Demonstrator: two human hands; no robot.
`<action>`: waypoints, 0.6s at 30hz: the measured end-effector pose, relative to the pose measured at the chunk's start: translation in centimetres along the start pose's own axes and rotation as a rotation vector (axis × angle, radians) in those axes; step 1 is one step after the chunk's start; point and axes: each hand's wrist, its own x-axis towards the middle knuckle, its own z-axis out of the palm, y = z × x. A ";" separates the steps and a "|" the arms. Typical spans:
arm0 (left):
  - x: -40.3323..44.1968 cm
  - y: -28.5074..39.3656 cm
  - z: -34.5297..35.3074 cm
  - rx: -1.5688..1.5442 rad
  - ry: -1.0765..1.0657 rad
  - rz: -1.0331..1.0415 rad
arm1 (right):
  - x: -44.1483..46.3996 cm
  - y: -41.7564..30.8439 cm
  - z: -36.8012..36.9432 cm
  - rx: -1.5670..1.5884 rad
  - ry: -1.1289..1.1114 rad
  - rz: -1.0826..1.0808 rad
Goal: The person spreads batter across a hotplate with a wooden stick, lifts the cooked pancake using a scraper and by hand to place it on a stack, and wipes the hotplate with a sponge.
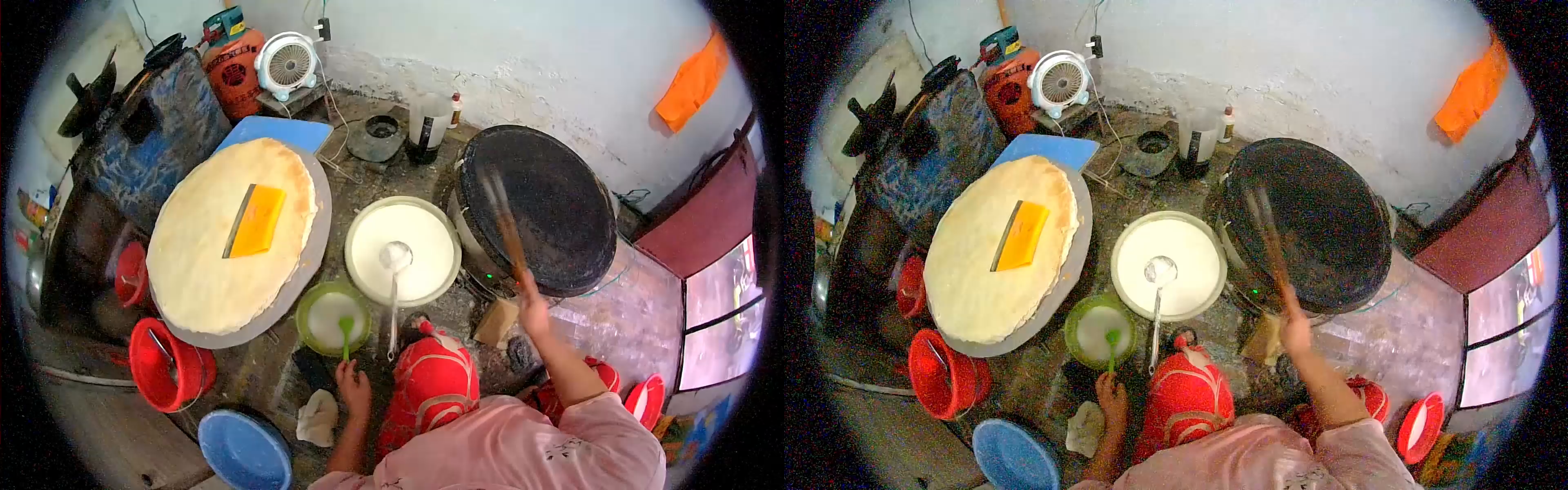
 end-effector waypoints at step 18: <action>2.2 -5.5 1.9 0.001 0.020 -0.130 | 10.3 -6.9 4.4 0.059 -0.364 0.211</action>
